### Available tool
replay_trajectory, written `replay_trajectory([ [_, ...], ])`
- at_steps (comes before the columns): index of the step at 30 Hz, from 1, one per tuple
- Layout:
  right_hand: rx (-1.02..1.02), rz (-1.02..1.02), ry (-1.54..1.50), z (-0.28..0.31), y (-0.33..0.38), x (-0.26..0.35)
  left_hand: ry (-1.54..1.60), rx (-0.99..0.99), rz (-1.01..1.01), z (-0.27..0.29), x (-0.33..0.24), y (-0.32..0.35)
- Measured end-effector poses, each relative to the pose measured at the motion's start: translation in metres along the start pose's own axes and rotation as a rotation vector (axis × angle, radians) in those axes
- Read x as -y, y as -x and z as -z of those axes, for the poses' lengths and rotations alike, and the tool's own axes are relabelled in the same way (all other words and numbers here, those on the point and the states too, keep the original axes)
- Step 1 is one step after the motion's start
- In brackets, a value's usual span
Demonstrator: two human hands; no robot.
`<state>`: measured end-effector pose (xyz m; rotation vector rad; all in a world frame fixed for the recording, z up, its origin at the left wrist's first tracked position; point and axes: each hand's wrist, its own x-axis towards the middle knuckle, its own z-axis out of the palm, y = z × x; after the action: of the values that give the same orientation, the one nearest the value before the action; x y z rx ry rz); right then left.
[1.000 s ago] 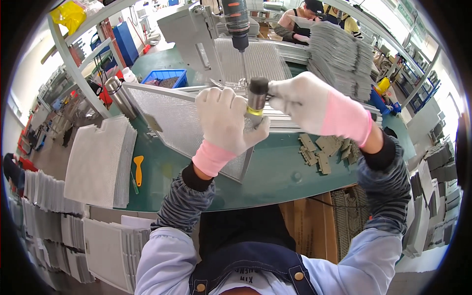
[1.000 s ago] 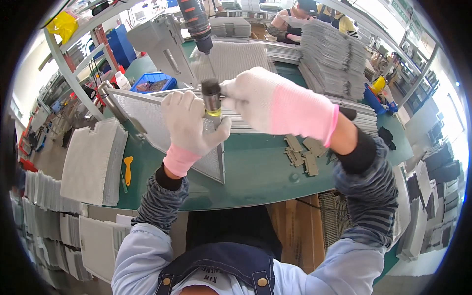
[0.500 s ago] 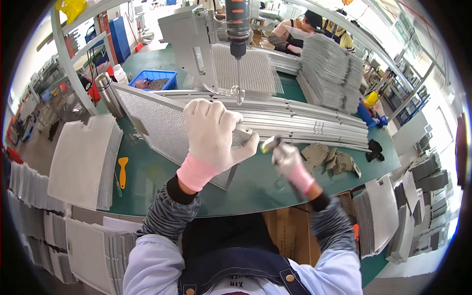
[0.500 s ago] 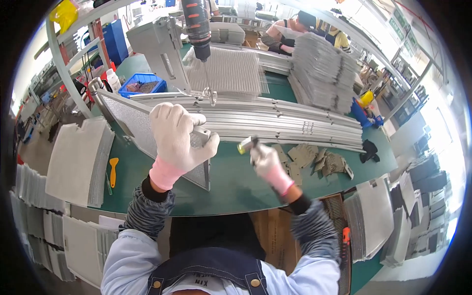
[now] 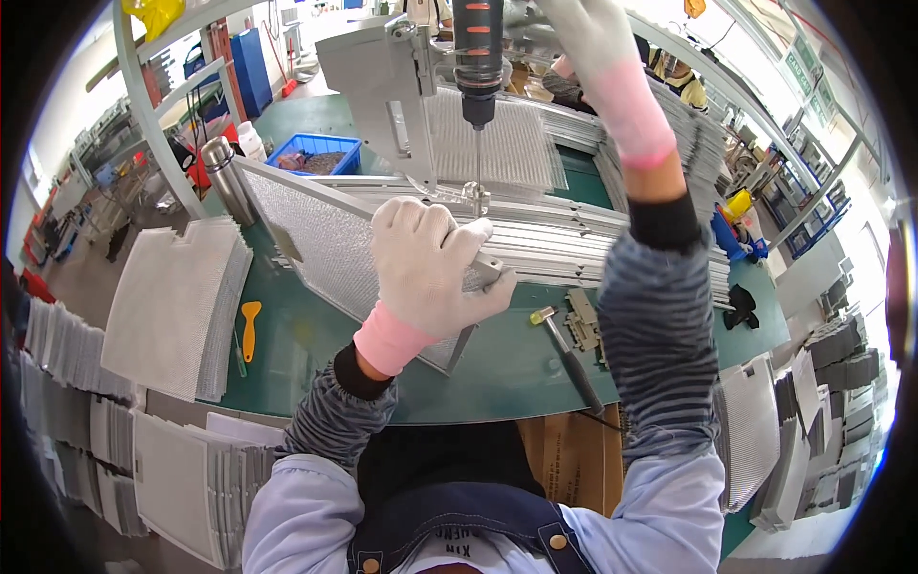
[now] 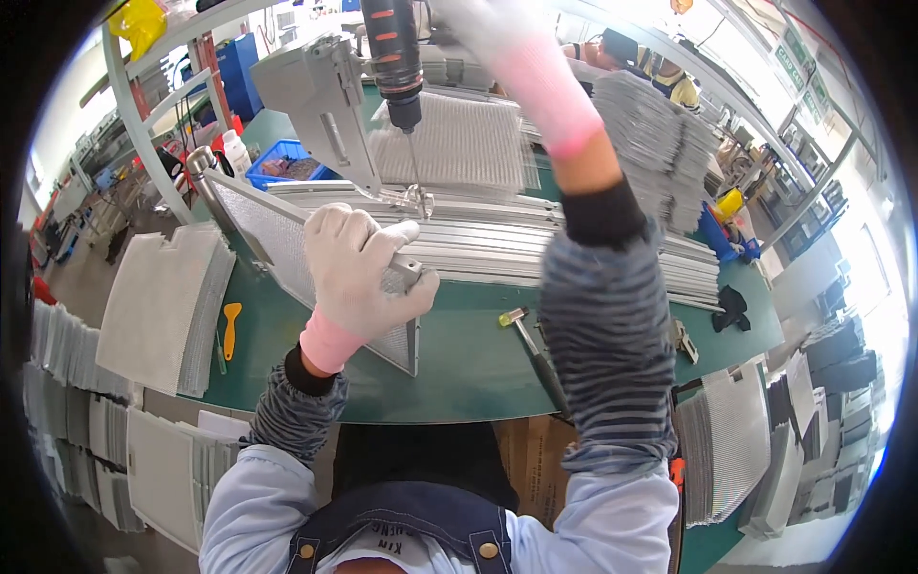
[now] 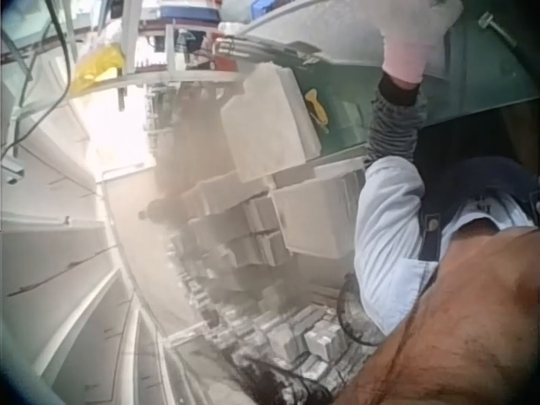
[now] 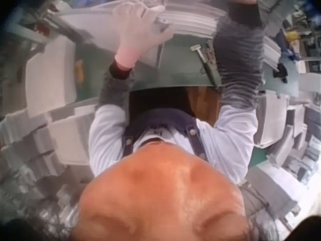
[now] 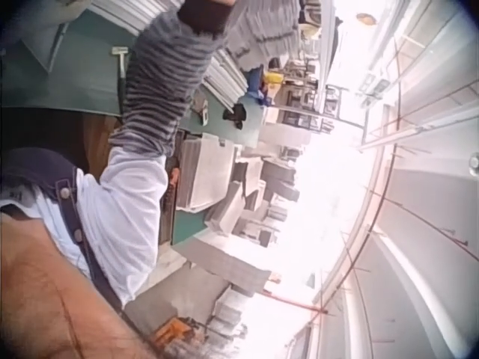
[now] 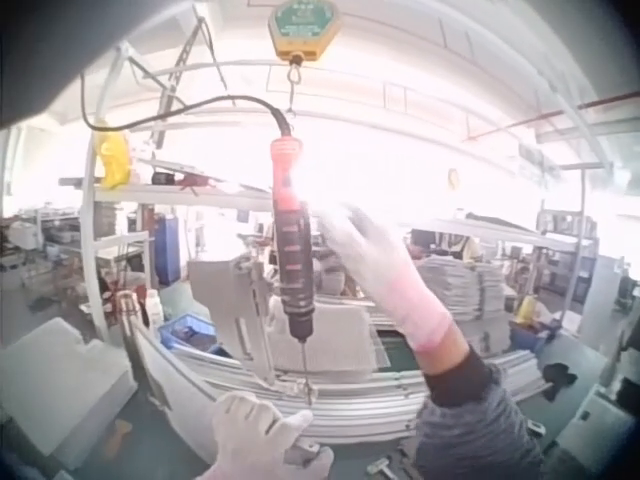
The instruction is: The recorder assembles mesh air filters by fitting aluminum frames onto the mesh and securing them with a pneumatic screwdriver and small tools.
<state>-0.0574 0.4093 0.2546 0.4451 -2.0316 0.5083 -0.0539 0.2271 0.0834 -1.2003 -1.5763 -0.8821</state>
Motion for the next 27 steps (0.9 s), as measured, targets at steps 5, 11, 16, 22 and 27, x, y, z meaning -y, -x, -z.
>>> replay_trajectory([
  [5, 0.153, -0.423, -0.536, -0.028, -0.033, 0.053, 0.047, -0.026, -0.003, -0.005, -0.004, -0.002],
  [11, -0.255, -0.377, -0.521, 0.033, -0.043, 0.081, 0.092, -0.030, 0.028, 0.000, -0.004, -0.003],
  [16, -0.190, -0.277, -0.417, 0.024, -0.043, 0.104, 0.049, -0.009, 0.033, -0.001, 0.008, 0.002],
  [22, -0.275, -0.331, -0.546, 0.032, -0.043, 0.118, 0.037, -0.049, 0.007, -0.007, -0.002, -0.002],
  [27, -0.278, -0.287, -0.562, 0.030, -0.043, 0.114, 0.041, -0.025, 0.035, -0.007, -0.006, -0.001],
])
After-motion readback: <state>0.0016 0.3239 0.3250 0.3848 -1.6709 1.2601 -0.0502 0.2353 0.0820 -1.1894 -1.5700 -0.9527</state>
